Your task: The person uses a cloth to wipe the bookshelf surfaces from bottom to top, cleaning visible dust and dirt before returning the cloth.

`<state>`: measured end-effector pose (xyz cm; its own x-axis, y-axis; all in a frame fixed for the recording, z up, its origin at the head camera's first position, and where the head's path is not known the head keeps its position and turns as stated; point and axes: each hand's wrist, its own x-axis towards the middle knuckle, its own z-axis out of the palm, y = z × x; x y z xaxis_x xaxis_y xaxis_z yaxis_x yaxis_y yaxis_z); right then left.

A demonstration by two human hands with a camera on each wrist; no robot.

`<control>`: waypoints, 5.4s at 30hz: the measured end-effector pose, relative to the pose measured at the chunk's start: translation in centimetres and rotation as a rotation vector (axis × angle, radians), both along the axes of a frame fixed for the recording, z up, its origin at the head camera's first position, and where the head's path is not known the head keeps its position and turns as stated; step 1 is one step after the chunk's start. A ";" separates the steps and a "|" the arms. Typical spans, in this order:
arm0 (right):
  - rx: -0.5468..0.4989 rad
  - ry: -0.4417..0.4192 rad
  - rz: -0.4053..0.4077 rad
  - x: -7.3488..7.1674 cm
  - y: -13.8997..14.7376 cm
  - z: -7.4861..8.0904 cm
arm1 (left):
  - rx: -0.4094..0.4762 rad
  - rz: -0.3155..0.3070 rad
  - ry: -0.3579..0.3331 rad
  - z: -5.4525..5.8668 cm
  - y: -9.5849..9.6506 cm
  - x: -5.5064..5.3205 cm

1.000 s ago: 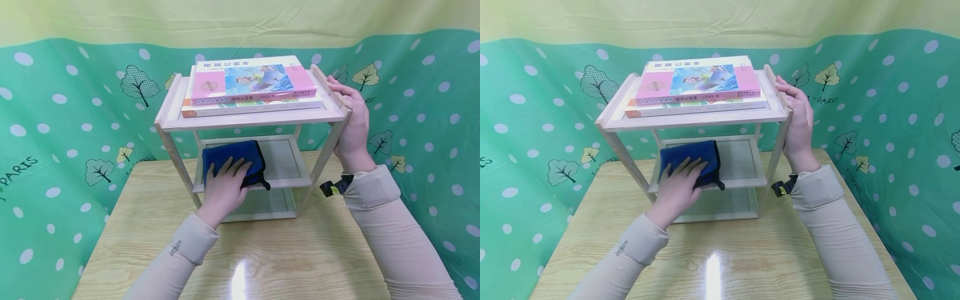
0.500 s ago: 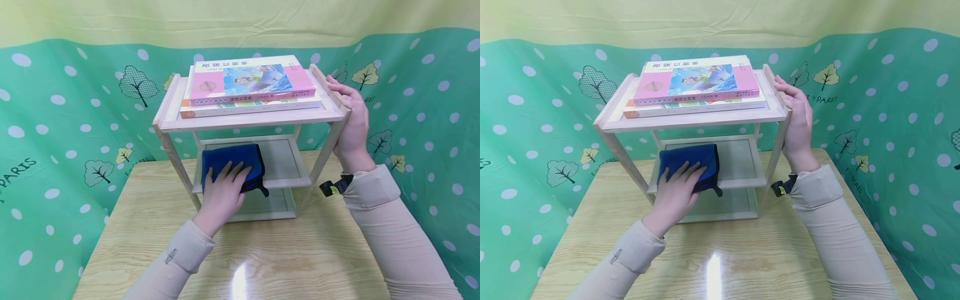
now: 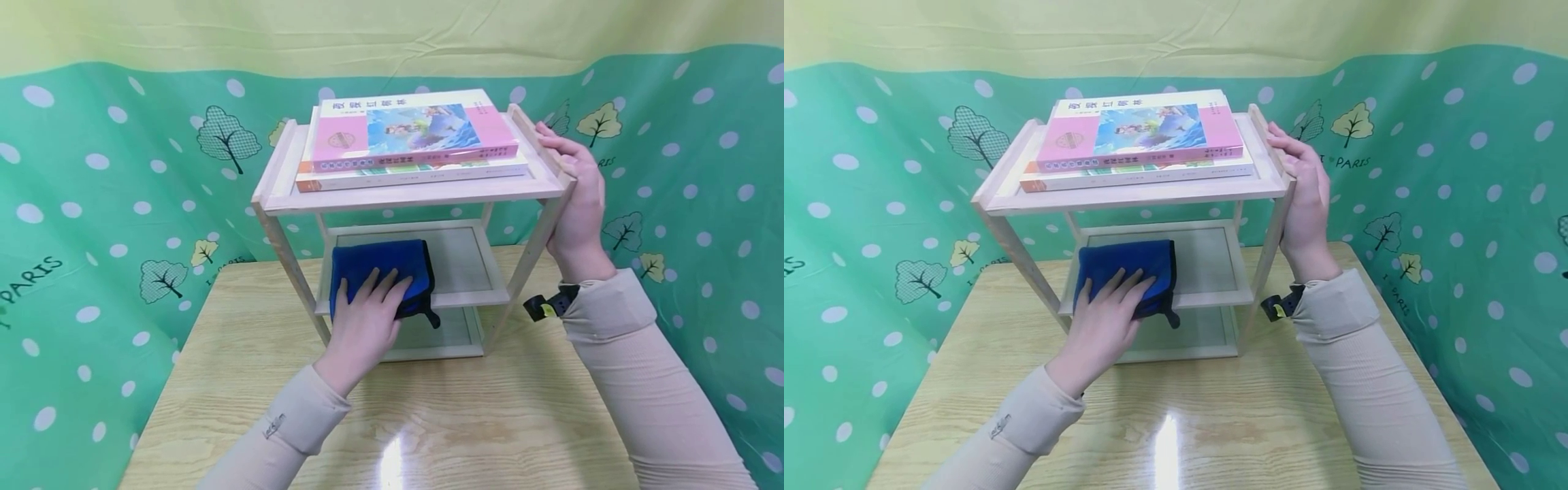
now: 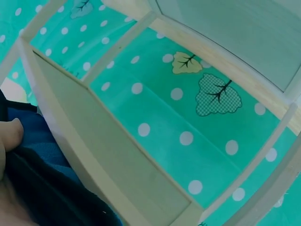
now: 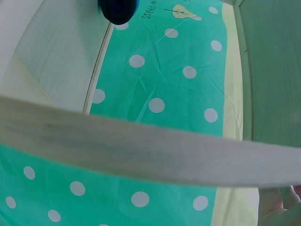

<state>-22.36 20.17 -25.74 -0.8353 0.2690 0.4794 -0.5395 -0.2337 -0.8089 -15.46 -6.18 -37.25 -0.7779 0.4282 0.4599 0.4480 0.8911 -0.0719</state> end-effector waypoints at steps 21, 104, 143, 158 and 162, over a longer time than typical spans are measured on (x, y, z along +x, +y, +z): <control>-0.004 -0.013 0.011 0.1 0.1 0.0 | -0.070 0.002 -0.041 0.8 0.7 2.1; 0.019 -0.007 0.001 0.0 0.1 0.0 | -0.127 -0.143 0.310 -3.6 -2.4 -2.0; -0.016 -0.016 0.016 0.1 -0.2 0.0 | -0.025 -0.106 0.372 -4.4 -1.7 -2.1; -0.033 -0.011 0.018 0.1 -0.4 0.0 | -0.040 -0.132 0.410 -4.4 1.1 -2.5; -0.039 -0.006 0.018 0.0 -0.4 -0.1 | -0.052 -0.129 0.429 -4.4 1.6 -2.6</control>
<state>-22.33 19.81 -25.79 -0.8430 0.2722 0.4639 -0.5302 -0.2753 -0.8020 -18.03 -4.62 -41.66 -0.4599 0.5403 0.7047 0.4750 0.8202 -0.3188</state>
